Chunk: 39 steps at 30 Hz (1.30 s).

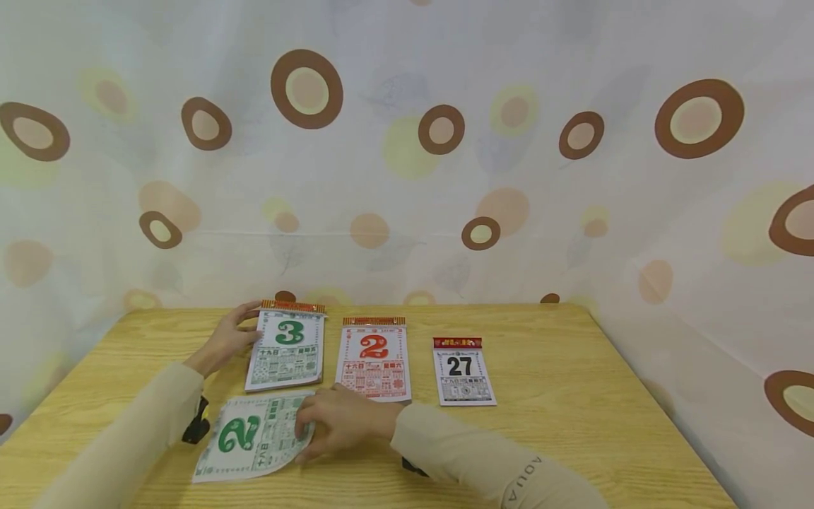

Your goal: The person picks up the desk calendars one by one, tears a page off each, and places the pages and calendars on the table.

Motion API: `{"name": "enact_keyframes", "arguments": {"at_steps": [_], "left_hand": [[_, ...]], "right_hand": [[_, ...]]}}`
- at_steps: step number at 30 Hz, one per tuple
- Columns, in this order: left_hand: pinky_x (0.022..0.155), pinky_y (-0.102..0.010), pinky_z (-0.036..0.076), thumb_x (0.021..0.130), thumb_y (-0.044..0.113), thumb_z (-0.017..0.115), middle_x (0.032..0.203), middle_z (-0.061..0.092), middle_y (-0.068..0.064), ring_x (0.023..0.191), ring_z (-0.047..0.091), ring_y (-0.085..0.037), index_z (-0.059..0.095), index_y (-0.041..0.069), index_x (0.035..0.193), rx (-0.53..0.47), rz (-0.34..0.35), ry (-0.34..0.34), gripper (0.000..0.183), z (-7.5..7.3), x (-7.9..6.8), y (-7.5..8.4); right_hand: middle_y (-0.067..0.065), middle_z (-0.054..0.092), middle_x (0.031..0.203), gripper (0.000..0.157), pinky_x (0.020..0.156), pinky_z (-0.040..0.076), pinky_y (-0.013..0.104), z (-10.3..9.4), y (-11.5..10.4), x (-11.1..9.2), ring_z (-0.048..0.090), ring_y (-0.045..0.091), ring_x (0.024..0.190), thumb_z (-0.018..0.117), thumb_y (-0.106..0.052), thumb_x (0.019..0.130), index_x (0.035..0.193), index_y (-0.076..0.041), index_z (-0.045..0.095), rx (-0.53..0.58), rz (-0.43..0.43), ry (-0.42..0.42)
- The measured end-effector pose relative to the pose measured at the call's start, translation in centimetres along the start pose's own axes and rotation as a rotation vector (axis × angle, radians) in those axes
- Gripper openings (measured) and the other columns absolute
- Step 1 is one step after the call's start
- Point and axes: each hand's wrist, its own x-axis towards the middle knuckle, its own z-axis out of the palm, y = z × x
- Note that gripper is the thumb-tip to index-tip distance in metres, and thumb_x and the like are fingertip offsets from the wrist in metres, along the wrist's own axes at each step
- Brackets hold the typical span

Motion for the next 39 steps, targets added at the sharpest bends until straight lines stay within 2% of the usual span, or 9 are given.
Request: {"name": "enact_keyframes", "arguments": {"at_steps": [8, 15, 20, 29, 36, 39], "left_hand": [[0.093, -0.047, 0.048, 0.084, -0.013, 0.044, 0.147, 0.019, -0.025, 0.128, 0.032, -0.047, 0.013, 0.006, 0.145, -0.002, -0.022, -0.051, 0.071, 0.24, 0.74, -0.29], [0.099, -0.051, 0.041, 0.085, -0.011, 0.044, 0.148, 0.016, -0.024, 0.130, 0.029, -0.047, 0.009, 0.006, 0.145, 0.037, -0.051, -0.072, 0.071, 0.41, 0.75, -0.06], [0.099, -0.052, 0.041, 0.085, -0.010, 0.044, 0.149, 0.015, -0.024, 0.130, 0.029, -0.047, 0.008, 0.006, 0.145, 0.036, -0.067, -0.085, 0.072, 0.53, 0.63, -0.02], [0.094, -0.051, 0.045, 0.084, -0.010, 0.045, 0.149, 0.013, -0.026, 0.129, 0.029, -0.048, 0.007, 0.006, 0.145, 0.041, -0.054, -0.119, 0.074, 0.39, 0.34, -0.02], [0.100, -0.053, 0.040, 0.086, -0.006, 0.045, 0.149, 0.012, -0.025, 0.131, 0.025, -0.047, 0.003, 0.008, 0.146, 0.056, -0.083, -0.119, 0.074, 0.41, 0.20, 0.23], [0.102, -0.055, 0.036, 0.087, -0.003, 0.046, 0.149, 0.011, -0.026, 0.132, 0.022, -0.048, 0.004, 0.008, 0.146, 0.053, -0.076, -0.127, 0.073, 0.39, -0.11, 0.57]], "right_hand": [[-0.012, 0.058, 0.114, 0.031, 0.080, 0.036, 0.014, -0.01, -0.30, 0.20, 0.050, 0.002, 0.102, 0.057, -0.051, 0.083, 0.100, -0.026, 0.063, -0.035, 0.013, 0.006], [-0.012, 0.058, 0.113, 0.029, 0.079, 0.036, 0.013, 0.18, -0.53, 0.31, 0.048, 0.003, 0.099, 0.063, -0.048, 0.080, 0.099, -0.027, 0.063, -0.100, 0.033, 0.031], [-0.012, 0.057, 0.113, 0.029, 0.081, 0.037, 0.015, 0.44, -0.44, 0.32, 0.048, 0.003, 0.101, 0.063, -0.049, 0.079, 0.099, -0.028, 0.062, -0.129, 0.041, 0.041], [-0.012, 0.057, 0.114, 0.028, 0.082, 0.036, 0.016, 0.21, -0.44, 0.20, 0.047, 0.002, 0.102, 0.064, -0.045, 0.079, 0.100, -0.027, 0.062, -0.089, 0.050, 0.043], [-0.009, 0.057, 0.116, 0.026, 0.087, 0.038, 0.019, -0.32, -0.34, -0.04, 0.048, 0.005, 0.106, 0.064, -0.041, 0.081, 0.102, -0.025, 0.063, -0.091, 0.053, 0.082], [-0.009, 0.058, 0.116, 0.027, 0.089, 0.039, 0.019, -0.51, -0.24, -0.21, 0.049, 0.005, 0.108, 0.065, -0.040, 0.081, 0.103, -0.025, 0.063, -0.088, 0.060, 0.094]]}}
